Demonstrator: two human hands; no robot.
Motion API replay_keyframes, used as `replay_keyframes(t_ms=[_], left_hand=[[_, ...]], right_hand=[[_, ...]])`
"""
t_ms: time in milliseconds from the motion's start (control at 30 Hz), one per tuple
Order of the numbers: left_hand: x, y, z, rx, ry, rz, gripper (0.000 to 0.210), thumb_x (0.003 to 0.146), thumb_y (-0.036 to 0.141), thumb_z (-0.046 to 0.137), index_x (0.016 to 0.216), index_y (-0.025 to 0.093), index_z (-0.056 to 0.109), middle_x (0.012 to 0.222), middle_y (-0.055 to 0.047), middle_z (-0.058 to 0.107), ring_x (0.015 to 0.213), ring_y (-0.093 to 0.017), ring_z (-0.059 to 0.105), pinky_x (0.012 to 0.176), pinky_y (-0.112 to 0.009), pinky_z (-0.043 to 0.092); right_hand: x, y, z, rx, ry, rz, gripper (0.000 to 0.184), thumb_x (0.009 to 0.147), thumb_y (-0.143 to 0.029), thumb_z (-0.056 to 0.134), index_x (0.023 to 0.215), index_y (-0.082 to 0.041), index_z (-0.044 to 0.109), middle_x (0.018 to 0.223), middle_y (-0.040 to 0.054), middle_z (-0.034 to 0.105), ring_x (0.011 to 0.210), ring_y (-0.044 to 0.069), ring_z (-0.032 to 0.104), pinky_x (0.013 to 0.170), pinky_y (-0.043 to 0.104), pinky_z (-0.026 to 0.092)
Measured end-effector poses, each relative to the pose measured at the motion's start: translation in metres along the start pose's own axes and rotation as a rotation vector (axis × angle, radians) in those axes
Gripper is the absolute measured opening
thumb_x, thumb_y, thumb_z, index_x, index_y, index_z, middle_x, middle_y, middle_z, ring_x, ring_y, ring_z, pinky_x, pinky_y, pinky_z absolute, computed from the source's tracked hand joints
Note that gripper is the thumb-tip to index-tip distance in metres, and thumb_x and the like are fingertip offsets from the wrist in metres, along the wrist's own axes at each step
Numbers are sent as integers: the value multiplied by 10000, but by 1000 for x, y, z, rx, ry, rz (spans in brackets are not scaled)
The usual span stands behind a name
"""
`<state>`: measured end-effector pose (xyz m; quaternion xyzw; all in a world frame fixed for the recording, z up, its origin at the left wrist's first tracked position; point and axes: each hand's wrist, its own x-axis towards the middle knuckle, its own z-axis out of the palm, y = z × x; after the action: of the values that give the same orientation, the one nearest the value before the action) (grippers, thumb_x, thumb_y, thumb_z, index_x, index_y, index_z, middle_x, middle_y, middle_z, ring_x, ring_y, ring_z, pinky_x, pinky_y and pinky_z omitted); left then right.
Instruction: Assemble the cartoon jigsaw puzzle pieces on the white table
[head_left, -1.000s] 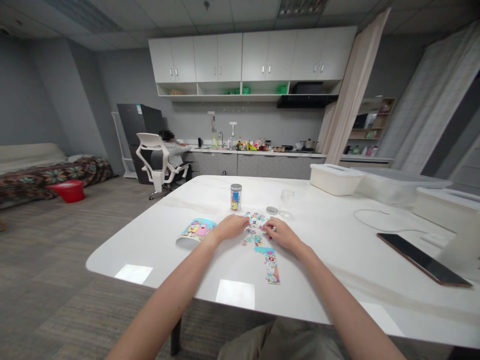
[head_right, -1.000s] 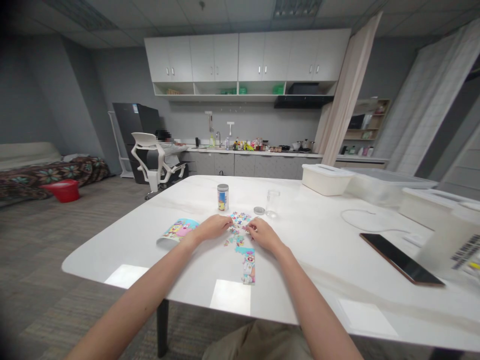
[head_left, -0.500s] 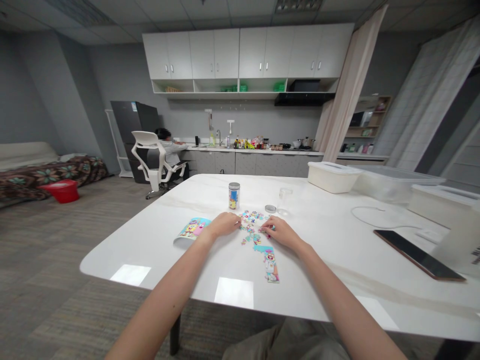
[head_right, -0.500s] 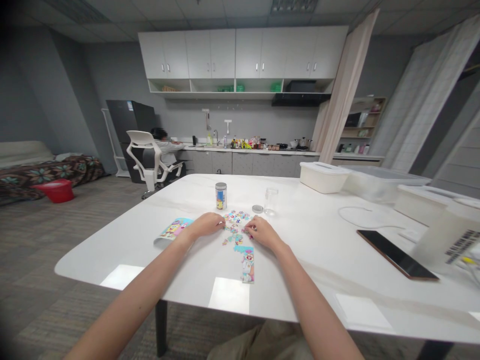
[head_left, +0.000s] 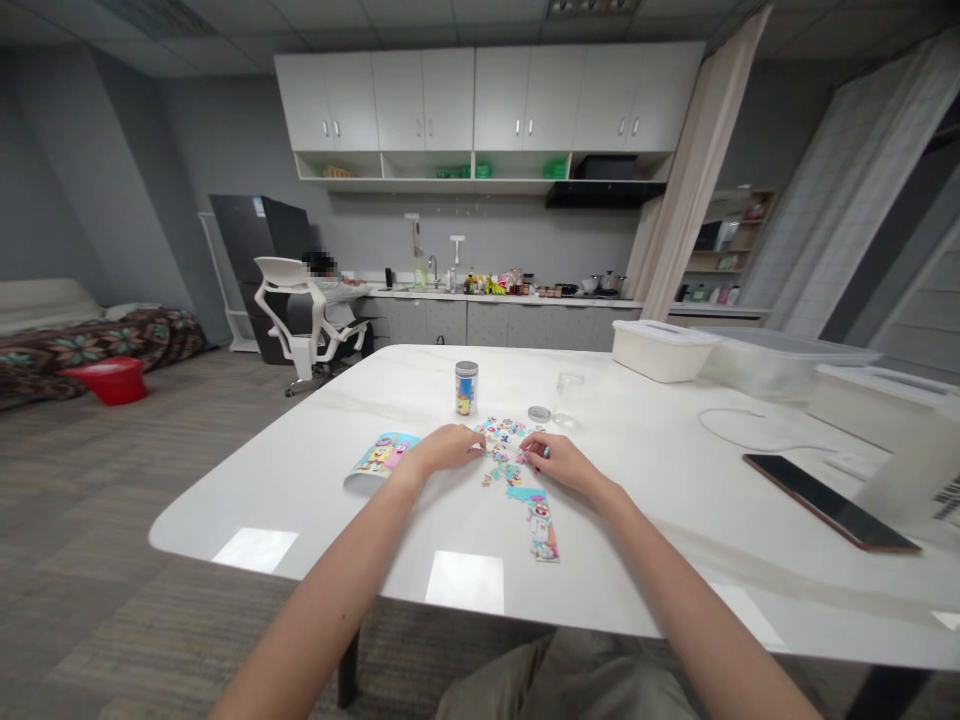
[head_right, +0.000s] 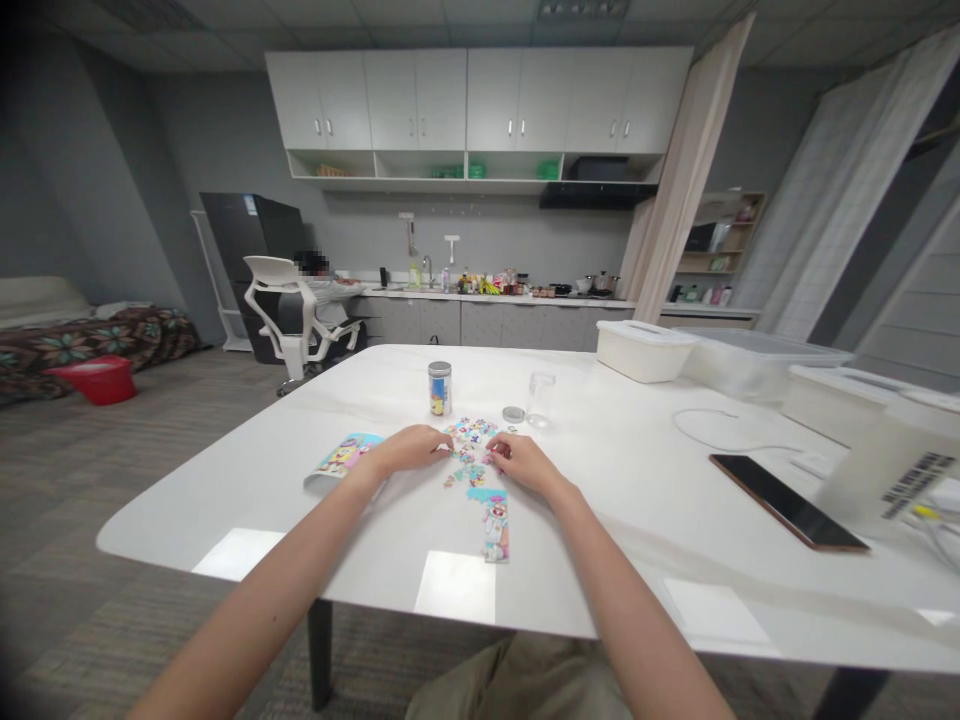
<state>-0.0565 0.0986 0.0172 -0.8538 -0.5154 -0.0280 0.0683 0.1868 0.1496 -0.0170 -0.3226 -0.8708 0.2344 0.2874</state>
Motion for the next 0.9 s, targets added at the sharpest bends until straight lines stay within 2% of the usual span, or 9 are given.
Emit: replay_keyframes(t_ms=[167, 400, 667, 900], left_hand=[[0, 3, -1, 34, -21, -5, 255, 870, 231, 451, 1034, 218, 647, 893, -63, 710, 832, -195, 661, 722, -265, 460], [-2, 1, -3, 84, -35, -50, 242, 870, 233, 447, 987, 207, 657, 896, -86, 712, 835, -218, 664, 738, -301, 471], [-3, 6, -9, 93, -72, -86, 245, 876, 223, 442, 974, 182, 663, 915, -121, 709, 848, -245, 665, 751, -335, 474], [-12, -17, -21, 70, -98, -157, 228, 874, 248, 501, 1019, 192, 668, 1009, -108, 695, 955, -231, 641, 802, -305, 453]], right_hand=[[1, 1, -2, -74, 10, -43, 207, 777, -133, 541, 893, -167, 710, 838, 58, 684, 727, 166, 593, 706, 290, 458], [1, -1, -2, -74, -17, -86, 272, 777, -86, 532, 920, -188, 741, 846, 58, 692, 761, 178, 606, 748, 307, 468], [0, 0, 0, -43, -15, -87, 270, 769, -75, 541, 959, -164, 710, 852, 61, 690, 728, 165, 596, 694, 281, 463], [0, -8, -3, -42, -16, -62, 264, 752, -57, 531, 921, -165, 702, 827, 47, 681, 704, 150, 594, 687, 266, 454]])
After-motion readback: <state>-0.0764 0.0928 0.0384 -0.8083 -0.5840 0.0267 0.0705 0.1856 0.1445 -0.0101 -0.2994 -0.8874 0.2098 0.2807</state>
